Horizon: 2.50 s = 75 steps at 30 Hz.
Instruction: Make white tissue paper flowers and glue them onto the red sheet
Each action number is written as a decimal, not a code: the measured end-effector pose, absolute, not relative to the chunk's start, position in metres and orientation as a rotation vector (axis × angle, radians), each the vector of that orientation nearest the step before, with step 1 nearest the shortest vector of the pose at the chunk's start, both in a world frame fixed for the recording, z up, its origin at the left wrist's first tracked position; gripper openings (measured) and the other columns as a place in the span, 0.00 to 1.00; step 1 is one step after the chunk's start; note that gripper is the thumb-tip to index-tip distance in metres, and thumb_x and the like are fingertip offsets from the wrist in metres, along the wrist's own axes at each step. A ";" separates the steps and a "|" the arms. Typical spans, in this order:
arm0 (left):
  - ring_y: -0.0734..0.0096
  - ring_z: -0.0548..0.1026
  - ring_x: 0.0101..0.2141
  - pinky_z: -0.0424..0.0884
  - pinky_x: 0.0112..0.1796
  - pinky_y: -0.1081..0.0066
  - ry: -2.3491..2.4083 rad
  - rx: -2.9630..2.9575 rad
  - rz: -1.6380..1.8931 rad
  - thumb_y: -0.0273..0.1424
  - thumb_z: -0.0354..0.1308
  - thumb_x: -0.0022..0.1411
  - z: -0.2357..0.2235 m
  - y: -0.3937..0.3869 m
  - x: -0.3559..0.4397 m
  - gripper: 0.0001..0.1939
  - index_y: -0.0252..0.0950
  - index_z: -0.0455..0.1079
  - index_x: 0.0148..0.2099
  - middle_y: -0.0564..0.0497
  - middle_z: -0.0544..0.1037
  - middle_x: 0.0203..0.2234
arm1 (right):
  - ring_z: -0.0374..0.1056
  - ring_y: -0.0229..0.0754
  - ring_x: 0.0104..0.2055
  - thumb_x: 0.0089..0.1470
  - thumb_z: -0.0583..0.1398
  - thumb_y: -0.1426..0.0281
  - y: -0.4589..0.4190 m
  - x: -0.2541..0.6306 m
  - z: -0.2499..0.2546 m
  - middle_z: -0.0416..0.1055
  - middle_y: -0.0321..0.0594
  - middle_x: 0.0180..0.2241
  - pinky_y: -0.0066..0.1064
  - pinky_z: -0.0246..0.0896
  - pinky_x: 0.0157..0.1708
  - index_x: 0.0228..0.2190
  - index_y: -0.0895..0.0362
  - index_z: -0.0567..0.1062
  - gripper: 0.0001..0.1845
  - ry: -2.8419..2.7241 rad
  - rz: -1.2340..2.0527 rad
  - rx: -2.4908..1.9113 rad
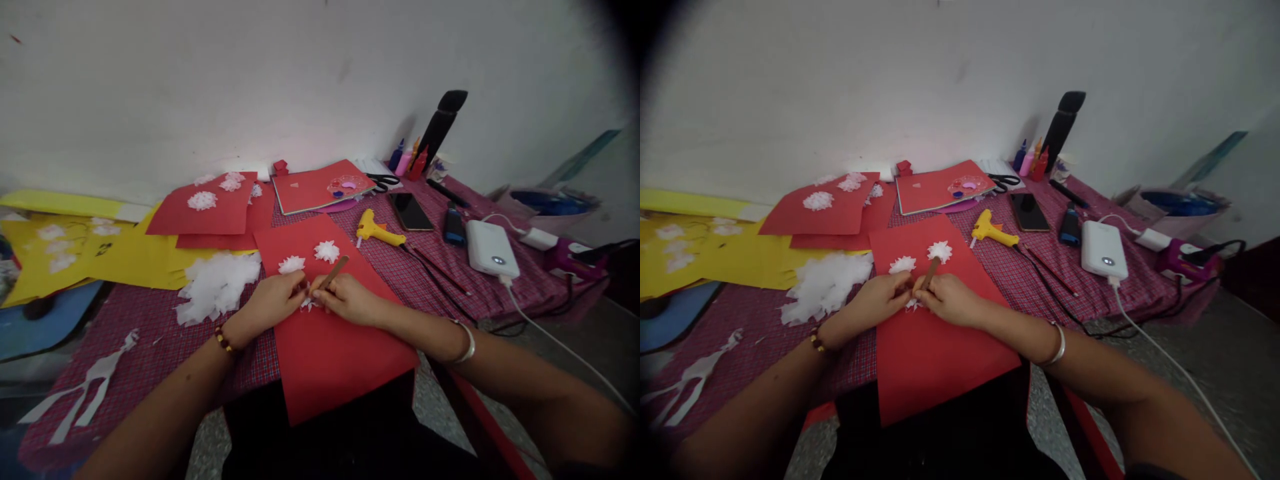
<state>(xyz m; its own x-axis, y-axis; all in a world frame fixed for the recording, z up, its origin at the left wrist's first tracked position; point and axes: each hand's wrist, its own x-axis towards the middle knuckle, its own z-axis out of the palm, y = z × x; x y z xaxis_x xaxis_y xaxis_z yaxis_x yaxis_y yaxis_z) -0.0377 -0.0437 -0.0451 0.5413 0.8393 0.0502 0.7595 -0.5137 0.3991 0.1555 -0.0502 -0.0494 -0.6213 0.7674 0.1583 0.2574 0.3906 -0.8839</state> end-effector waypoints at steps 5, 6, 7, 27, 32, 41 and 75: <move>0.73 0.68 0.25 0.57 0.26 0.73 1.294 2.421 0.381 0.35 0.47 0.63 -0.042 -0.044 -0.038 0.09 0.38 0.64 0.34 0.54 0.72 0.24 | 0.62 0.31 0.17 0.56 0.53 0.66 -0.040 0.162 -0.055 0.67 0.34 0.21 0.23 0.57 0.18 0.31 0.60 0.69 0.10 -1.499 1.670 -0.896; 0.73 0.68 0.25 0.57 0.26 0.73 1.285 2.417 0.382 0.35 0.47 0.62 -0.042 -0.044 -0.038 0.08 0.38 0.64 0.34 0.54 0.72 0.25 | 0.62 0.31 0.16 0.55 0.55 0.65 -0.038 0.164 -0.055 0.68 0.34 0.20 0.23 0.57 0.18 0.31 0.61 0.70 0.10 -1.427 1.709 -0.890; 0.73 0.68 0.25 0.57 0.26 0.73 1.278 2.414 0.384 0.34 0.47 0.62 -0.042 -0.044 -0.038 0.08 0.38 0.64 0.34 0.54 0.72 0.25 | 0.62 0.30 0.16 0.55 0.55 0.65 -0.037 0.164 -0.055 0.68 0.34 0.20 0.23 0.57 0.17 0.30 0.61 0.70 0.10 -1.377 1.734 -0.882; 0.73 0.68 0.28 0.63 0.29 0.74 1.105 2.128 0.492 0.33 0.48 0.60 -0.029 -0.034 -0.056 0.10 0.36 0.68 0.35 0.53 0.72 0.27 | 0.58 0.29 0.19 0.55 0.55 0.68 -0.046 0.157 -0.053 0.62 0.31 0.22 0.21 0.55 0.19 0.31 0.59 0.68 0.07 -1.807 1.532 -0.914; 0.76 0.66 0.23 0.63 0.25 0.76 1.370 1.917 0.829 0.36 0.51 0.58 0.003 -0.030 -0.101 0.09 0.37 0.68 0.36 0.55 0.70 0.23 | 0.59 0.29 0.17 0.54 0.57 0.65 -0.038 0.162 -0.052 0.65 0.31 0.19 0.21 0.55 0.16 0.30 0.59 0.68 0.10 -1.568 1.713 -0.891; 0.75 0.64 0.19 0.59 0.21 0.75 1.699 1.817 0.985 0.39 0.51 0.58 0.024 -0.029 -0.139 0.16 0.36 0.65 0.23 0.55 0.66 0.14 | 0.58 0.30 0.16 0.52 0.59 0.63 -0.035 0.168 -0.052 0.65 0.32 0.17 0.20 0.52 0.13 0.28 0.59 0.68 0.10 -1.254 1.898 -0.792; 0.67 0.70 0.31 0.61 0.31 0.72 2.013 2.134 0.543 0.32 0.56 0.51 -0.044 0.016 -0.107 0.07 0.34 0.70 0.27 0.49 0.74 0.26 | 0.59 0.30 0.18 0.55 0.57 0.62 -0.034 0.168 -0.051 0.64 0.32 0.18 0.20 0.54 0.15 0.29 0.59 0.68 0.11 -1.423 1.800 -0.715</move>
